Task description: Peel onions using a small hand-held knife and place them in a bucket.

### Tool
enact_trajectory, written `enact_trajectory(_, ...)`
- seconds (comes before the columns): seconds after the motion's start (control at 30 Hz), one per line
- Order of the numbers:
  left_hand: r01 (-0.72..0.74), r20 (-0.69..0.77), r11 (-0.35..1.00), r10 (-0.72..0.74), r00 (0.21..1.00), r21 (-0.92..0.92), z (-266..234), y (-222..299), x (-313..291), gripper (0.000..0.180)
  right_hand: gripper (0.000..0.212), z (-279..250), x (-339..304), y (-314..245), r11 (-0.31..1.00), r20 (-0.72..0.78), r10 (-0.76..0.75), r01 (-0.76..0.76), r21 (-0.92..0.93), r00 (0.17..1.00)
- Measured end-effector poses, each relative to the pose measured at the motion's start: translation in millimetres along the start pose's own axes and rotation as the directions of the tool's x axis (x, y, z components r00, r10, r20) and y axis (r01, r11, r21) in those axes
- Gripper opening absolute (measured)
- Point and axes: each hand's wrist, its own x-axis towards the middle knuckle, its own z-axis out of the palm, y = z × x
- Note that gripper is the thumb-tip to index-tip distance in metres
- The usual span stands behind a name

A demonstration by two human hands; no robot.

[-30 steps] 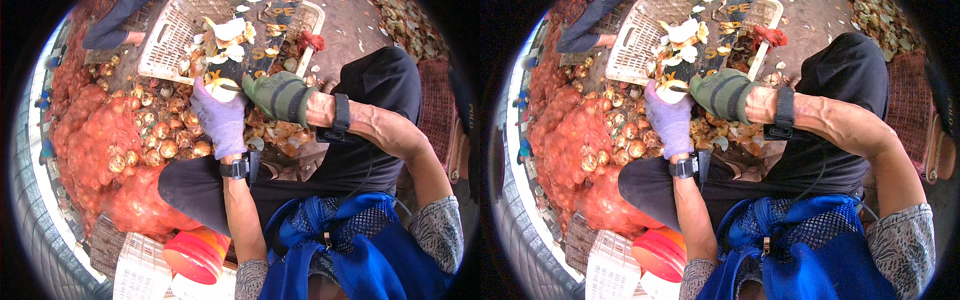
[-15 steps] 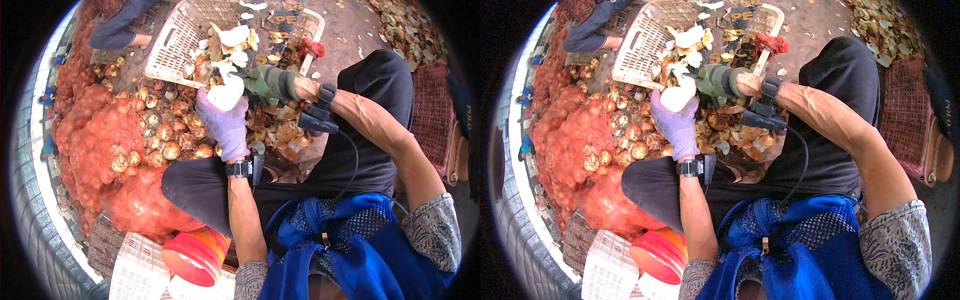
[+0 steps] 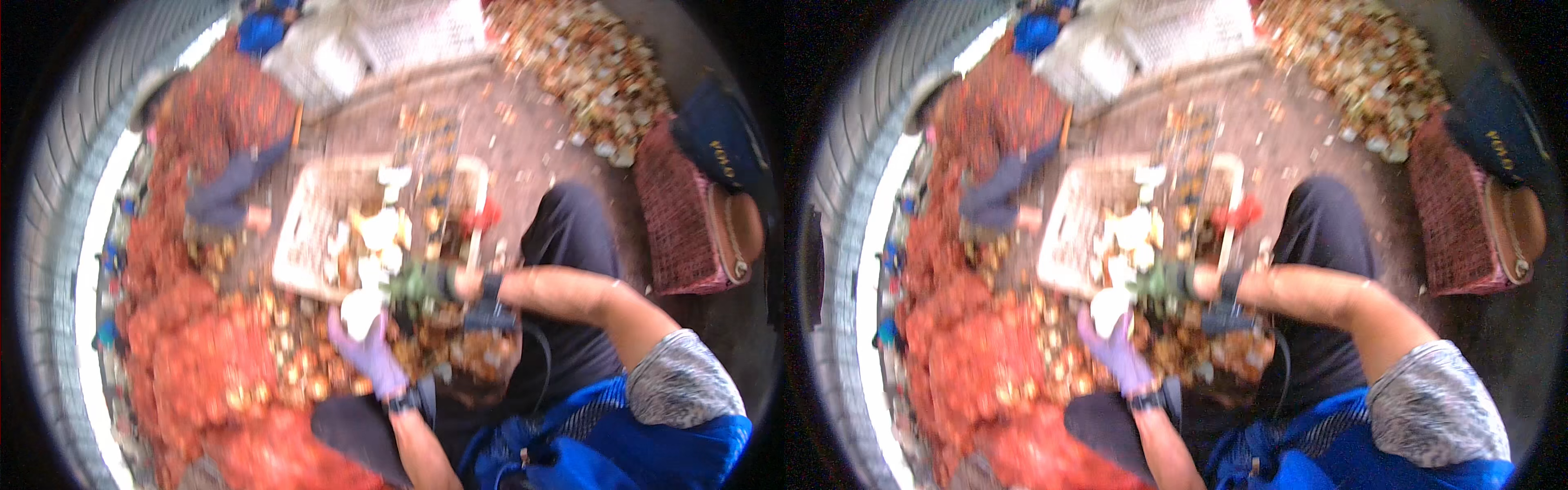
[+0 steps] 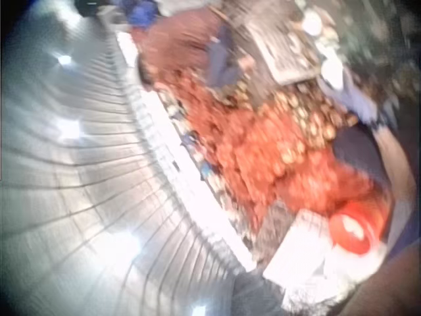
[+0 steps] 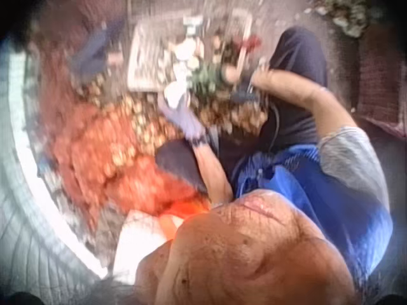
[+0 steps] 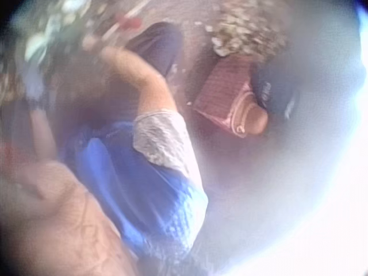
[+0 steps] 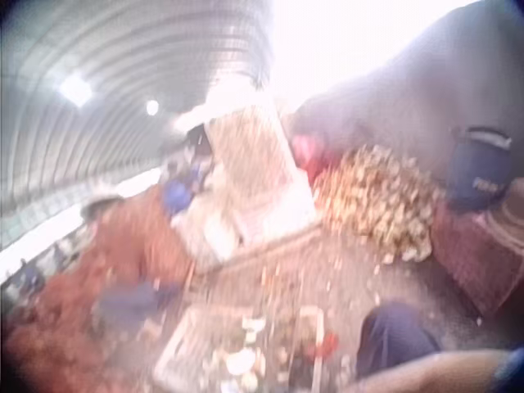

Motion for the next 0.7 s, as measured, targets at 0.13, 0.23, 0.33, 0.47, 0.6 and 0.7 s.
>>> enact_trajectory(0.13, -0.064, -0.045, 0.996, 0.067, 0.997, 0.068, -11, 2, -8, 0.062, 0.029, 29, -3, -69, 0.913, -0.127, 0.407, -0.399, 0.088, 0.904)
enact_trajectory(0.23, 0.125, 0.040, 0.900, -0.119, 0.992, -0.418, -28, -11, 8, 0.058, 0.030, 36, 8, -83, 0.959, -0.208, 0.266, -0.236, 0.160, 0.941)
enact_trajectory(0.33, 0.211, 0.230, 0.761, -0.084, 0.970, -0.614, -32, 12, 14, 0.062, 0.035, 20, 32, -111, 0.998, -0.338, 0.035, -0.016, 0.058, 0.941)
enact_trajectory(0.47, 0.102, 0.074, 0.801, -0.073, 0.995, -0.591, -26, 15, 17, 0.061, 0.046, -18, 70, -109, 0.596, -0.283, -0.175, -0.128, -0.793, 0.943)
enact_trajectory(0.6, 0.036, -0.036, 0.876, -0.061, 0.998, -0.481, -33, 14, 19, 0.059, 0.044, -5, 71, -67, 0.545, -0.301, -0.069, -0.217, -0.810, 0.951)
enact_trajectory(0.7, -0.027, -0.098, 0.922, -0.011, 0.995, -0.385, -30, 19, 20, 0.055, 0.037, 5, 74, -64, 0.569, -0.198, -0.217, -0.040, -0.821, 0.956)
